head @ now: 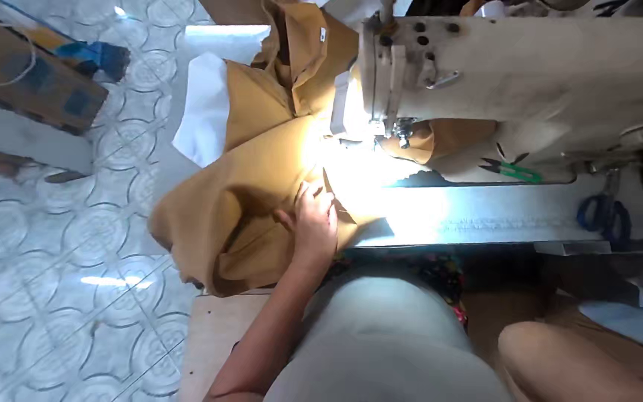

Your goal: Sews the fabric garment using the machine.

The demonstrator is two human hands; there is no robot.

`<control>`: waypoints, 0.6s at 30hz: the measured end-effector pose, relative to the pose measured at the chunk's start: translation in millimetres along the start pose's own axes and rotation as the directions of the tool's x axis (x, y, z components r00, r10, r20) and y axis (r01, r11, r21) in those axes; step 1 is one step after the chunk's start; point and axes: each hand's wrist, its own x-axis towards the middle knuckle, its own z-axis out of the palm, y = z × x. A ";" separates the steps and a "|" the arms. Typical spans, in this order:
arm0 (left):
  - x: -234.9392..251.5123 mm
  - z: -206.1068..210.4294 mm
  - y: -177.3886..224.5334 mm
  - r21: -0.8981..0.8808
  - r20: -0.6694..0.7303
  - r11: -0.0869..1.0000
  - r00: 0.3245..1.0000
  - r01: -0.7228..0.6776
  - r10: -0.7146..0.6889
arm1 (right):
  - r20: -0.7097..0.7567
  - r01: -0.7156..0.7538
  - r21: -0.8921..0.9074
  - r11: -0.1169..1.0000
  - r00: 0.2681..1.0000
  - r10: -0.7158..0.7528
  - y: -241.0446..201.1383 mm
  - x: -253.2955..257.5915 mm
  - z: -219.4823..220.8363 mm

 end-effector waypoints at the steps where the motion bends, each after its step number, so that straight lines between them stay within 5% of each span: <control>1: 1.4 -3.0 1.6 0.001 0.027 1.000 0.999 -0.021 0.021 | 0.056 0.126 -0.062 0.990 0.991 -0.122 10.3 13.5 -3.0; 3: 6.6 -9.2 4.7 0.022 0.044 0.989 0.989 -0.146 0.145 | -0.073 0.443 -0.189 0.877 0.884 -0.462 54.5 52.1 34.0; 4: 10.1 -12.7 6.7 0.033 0.059 0.977 0.977 -0.209 0.206 | -0.094 0.477 -0.256 0.841 0.853 -0.513 81.9 74.7 63.5; 7: 23.6 -18.5 5.8 -0.021 0.084 0.935 0.931 -0.354 0.354 | 0.006 0.290 -0.514 0.807 0.942 -0.335 157.6 109.9 128.6; 10: 33.5 -13.0 -4.5 -0.102 0.074 0.893 0.892 -0.438 0.446 | 0.013 0.238 -0.592 0.770 0.958 -0.287 199.5 120.3 144.0; 18: 30.1 -3.8 -1.8 -0.057 0.122 0.890 0.882 -0.452 0.456 | -0.267 0.101 -0.192 0.976 0.952 -0.151 205.4 134.1 135.3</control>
